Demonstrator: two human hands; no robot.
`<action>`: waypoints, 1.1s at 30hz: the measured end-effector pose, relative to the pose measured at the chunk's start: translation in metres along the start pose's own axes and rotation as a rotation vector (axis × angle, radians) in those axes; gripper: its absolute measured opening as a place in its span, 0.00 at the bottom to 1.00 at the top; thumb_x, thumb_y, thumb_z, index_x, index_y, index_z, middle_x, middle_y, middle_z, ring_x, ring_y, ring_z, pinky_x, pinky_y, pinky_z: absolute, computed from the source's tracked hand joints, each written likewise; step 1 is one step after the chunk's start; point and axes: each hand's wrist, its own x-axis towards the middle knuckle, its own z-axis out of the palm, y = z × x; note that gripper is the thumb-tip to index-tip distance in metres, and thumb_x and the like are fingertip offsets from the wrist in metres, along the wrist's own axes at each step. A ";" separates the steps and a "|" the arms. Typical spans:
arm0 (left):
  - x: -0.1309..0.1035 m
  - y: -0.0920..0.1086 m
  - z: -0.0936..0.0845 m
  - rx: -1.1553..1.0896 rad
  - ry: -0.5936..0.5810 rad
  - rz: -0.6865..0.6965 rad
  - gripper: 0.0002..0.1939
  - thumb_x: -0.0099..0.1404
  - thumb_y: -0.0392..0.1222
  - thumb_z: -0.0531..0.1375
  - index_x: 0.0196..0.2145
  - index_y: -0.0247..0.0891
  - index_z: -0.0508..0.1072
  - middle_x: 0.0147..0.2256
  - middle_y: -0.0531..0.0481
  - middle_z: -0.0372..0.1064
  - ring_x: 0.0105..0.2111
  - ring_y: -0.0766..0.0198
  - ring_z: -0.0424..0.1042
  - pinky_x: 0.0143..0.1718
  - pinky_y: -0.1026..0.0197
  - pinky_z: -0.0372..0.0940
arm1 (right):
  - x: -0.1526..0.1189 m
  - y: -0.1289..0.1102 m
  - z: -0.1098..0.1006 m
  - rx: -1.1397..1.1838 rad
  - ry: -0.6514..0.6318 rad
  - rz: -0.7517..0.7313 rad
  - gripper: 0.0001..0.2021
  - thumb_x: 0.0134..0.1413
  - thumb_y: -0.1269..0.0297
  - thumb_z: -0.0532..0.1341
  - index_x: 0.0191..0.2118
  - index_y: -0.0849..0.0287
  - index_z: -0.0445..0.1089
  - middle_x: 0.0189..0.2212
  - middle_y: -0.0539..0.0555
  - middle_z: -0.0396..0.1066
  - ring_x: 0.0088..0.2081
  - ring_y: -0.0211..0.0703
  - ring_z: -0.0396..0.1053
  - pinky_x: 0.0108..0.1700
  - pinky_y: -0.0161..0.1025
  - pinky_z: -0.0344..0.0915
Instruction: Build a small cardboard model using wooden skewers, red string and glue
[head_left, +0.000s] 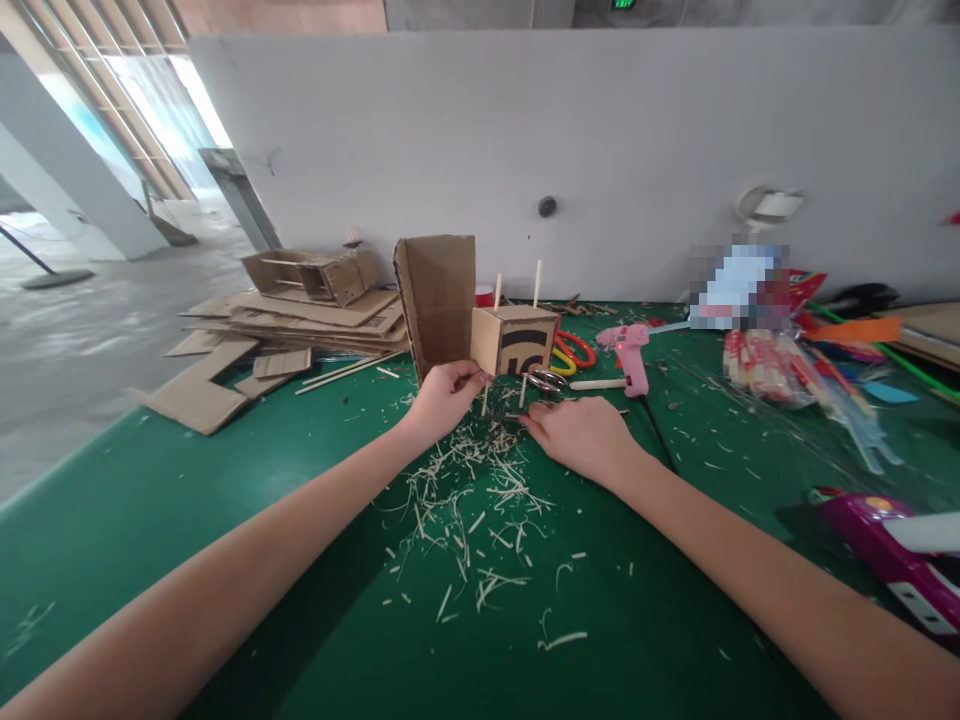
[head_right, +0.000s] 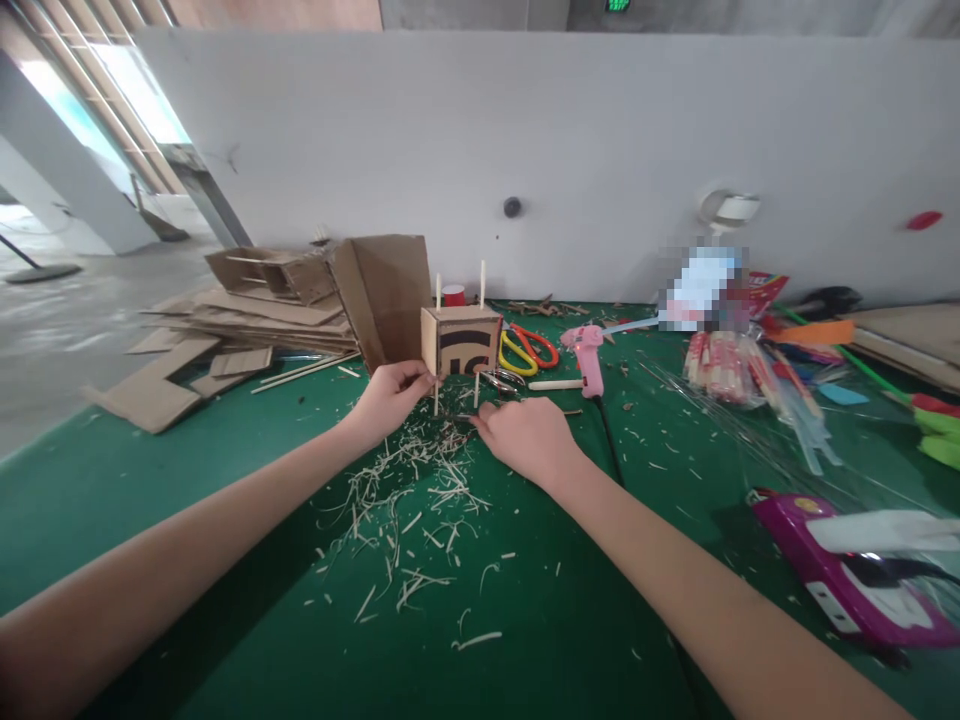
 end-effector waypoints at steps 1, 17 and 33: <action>0.000 0.000 0.000 0.000 0.005 -0.002 0.14 0.62 0.45 0.55 0.27 0.33 0.74 0.23 0.51 0.67 0.25 0.65 0.62 0.28 0.64 0.55 | -0.001 0.000 0.000 -0.003 0.006 -0.001 0.22 0.65 0.54 0.46 0.32 0.59 0.72 0.19 0.57 0.73 0.20 0.43 0.68 0.25 0.38 0.36; -0.002 -0.003 0.001 -0.036 0.059 -0.047 0.15 0.59 0.49 0.58 0.28 0.33 0.75 0.23 0.50 0.69 0.25 0.65 0.63 0.27 0.63 0.55 | -0.002 -0.004 -0.001 -0.001 0.027 0.013 0.23 0.66 0.54 0.46 0.32 0.61 0.72 0.17 0.57 0.70 0.19 0.42 0.67 0.24 0.38 0.38; -0.002 0.004 0.000 0.059 0.051 -0.016 0.14 0.63 0.44 0.55 0.32 0.32 0.77 0.30 0.46 0.75 0.31 0.60 0.70 0.32 0.63 0.62 | 0.004 -0.001 -0.003 0.060 -0.027 -0.010 0.23 0.65 0.54 0.47 0.31 0.60 0.74 0.19 0.56 0.71 0.19 0.39 0.64 0.25 0.38 0.38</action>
